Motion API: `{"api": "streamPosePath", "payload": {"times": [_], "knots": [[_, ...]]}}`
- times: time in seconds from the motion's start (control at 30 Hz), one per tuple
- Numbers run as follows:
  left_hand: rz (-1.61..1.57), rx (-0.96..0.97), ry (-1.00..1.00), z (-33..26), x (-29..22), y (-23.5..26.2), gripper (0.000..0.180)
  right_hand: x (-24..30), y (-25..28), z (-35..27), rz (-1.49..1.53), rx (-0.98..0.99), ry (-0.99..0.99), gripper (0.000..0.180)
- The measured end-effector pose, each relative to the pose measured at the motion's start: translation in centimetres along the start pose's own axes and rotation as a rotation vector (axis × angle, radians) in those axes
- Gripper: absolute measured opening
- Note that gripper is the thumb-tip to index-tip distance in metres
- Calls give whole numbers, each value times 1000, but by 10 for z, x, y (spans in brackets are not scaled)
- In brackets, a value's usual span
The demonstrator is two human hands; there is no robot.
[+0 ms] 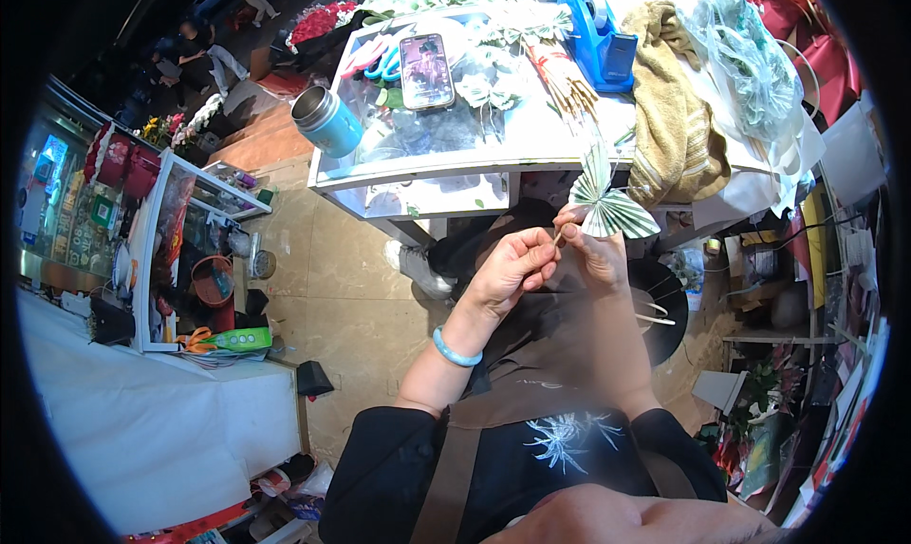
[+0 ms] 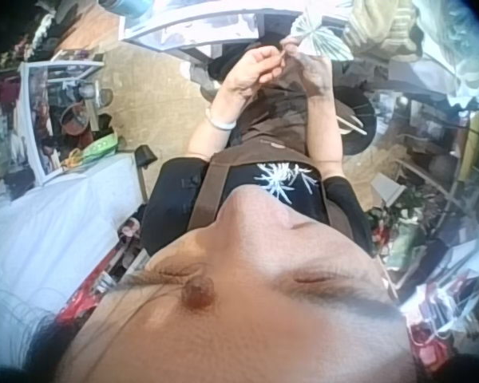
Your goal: The person assembles a small green paper fan by inserting thin sticks into its center and securing them with a thin wire. They repeatedly adjust the fan's shape and position the sticks to maintain symmetry. The completed fan is placed on the table among other similar items.
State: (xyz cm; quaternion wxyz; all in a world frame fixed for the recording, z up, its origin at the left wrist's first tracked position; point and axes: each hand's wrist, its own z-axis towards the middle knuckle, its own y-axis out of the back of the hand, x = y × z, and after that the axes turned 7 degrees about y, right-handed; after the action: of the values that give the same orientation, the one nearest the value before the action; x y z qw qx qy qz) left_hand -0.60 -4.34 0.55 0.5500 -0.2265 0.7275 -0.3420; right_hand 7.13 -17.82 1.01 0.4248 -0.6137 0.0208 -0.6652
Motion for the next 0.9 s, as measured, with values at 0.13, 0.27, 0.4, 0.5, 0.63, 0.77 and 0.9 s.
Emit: {"api": "streamPosePath", "payload": {"times": [0.13, 0.27, 0.4, 0.5, 0.63, 0.77, 0.9], "knots": [[26, -85, -35, 0, 0, -4, 16, 2, -1, 0, 35, -32, -60, 14], [28, -123, -36, 0, 0, -5, 24, -3, 0, 4, -31, -81, -16, 15], [39, -85, -26, -1, -3, -3, 25, -7, 7, 4, 22, -4, -14, 14], [23, -69, -7, -2, -3, -3, 27, -10, 13, 5, 138, 46, -39, 14], [0, -63, 7, -3, -2, -5, 28, -11, 21, 8, 150, 123, -58, 14], [6, -62, -21, -2, -2, -3, 29, -12, 23, 8, 111, 85, -35, 16], [82, -153, -88, -3, -3, -5, 31, -16, 16, 7, 90, -2, -48, 22]]}}
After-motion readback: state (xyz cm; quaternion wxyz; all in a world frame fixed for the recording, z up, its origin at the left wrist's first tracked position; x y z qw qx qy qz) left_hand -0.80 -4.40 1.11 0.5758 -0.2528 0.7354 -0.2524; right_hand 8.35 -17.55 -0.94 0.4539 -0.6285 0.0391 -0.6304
